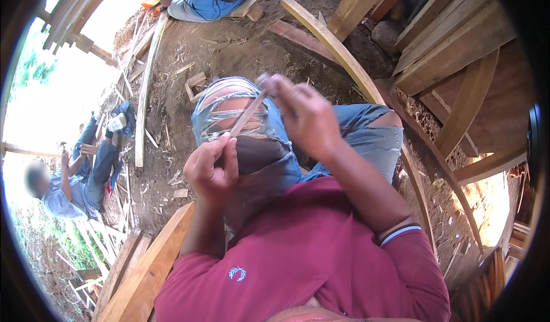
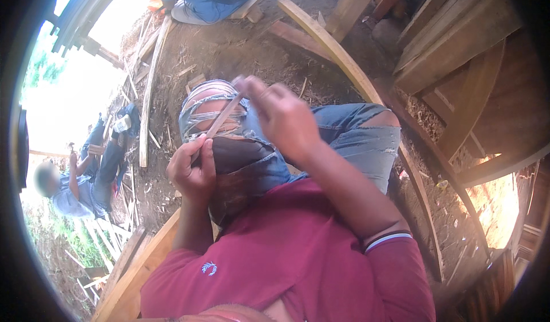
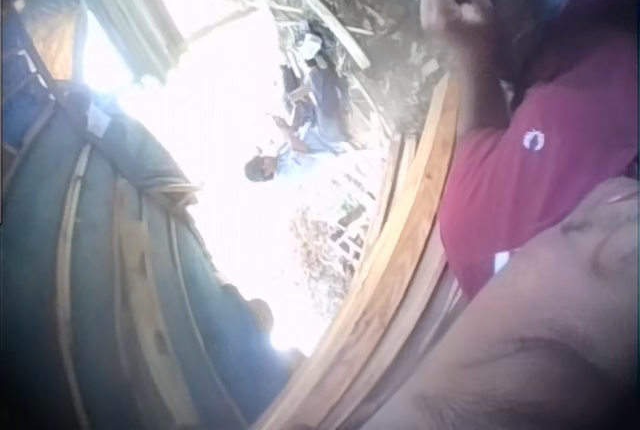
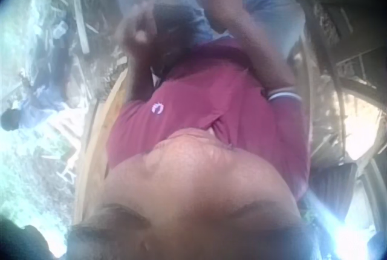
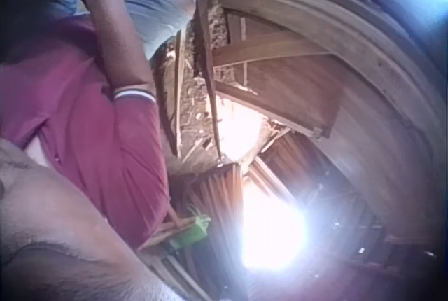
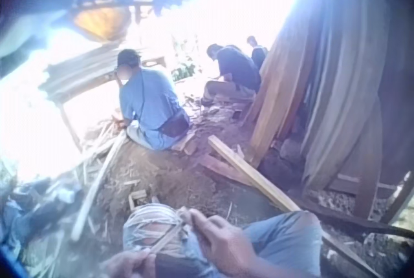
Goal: The person sits on the ground and uses a small knife to shave and shape a thin wooden stick. They hold the stick in their left hand and carefully scrape the surface with the knife in their right hand, rotating the stick to work on different sides.
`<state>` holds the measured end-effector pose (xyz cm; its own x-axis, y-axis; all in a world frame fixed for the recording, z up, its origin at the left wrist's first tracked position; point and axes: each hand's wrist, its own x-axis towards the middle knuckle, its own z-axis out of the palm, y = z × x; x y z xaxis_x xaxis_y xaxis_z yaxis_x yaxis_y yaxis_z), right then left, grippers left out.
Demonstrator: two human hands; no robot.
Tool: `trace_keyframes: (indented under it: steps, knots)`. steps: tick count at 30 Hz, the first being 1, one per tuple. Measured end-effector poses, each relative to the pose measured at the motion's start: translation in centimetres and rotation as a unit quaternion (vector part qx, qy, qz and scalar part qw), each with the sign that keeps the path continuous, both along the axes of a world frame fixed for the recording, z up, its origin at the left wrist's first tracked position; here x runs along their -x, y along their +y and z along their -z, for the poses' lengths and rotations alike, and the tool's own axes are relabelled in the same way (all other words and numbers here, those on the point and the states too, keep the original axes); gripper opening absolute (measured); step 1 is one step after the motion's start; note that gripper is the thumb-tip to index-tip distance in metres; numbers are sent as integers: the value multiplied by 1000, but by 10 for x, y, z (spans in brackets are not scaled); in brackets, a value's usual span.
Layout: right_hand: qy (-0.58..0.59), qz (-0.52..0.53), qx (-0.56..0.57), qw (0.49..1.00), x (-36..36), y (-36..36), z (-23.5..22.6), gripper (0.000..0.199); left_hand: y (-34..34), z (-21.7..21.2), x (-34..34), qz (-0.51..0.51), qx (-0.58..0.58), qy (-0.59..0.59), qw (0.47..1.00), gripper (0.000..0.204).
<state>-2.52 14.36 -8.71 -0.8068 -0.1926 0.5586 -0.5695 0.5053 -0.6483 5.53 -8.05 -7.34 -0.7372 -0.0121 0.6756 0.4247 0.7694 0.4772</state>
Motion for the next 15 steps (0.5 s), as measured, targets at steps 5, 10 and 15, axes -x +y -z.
trace_keyframes:
  steps: [5, 10, 15]
  knots:
    - [6, -52, -39, 998, -19, -7, -6, 44, -1, 1, -4, -9, -2, -11, 1000, 12]
    - [25, -35, -51, 998, -7, 1, -9, 42, -1, 0, 2, 5, -10, -9, 1000, 11]
    - [12, -56, -60, 997, -13, 7, -14, 34, -1, -1, -4, -2, -3, -16, 1000, 11]
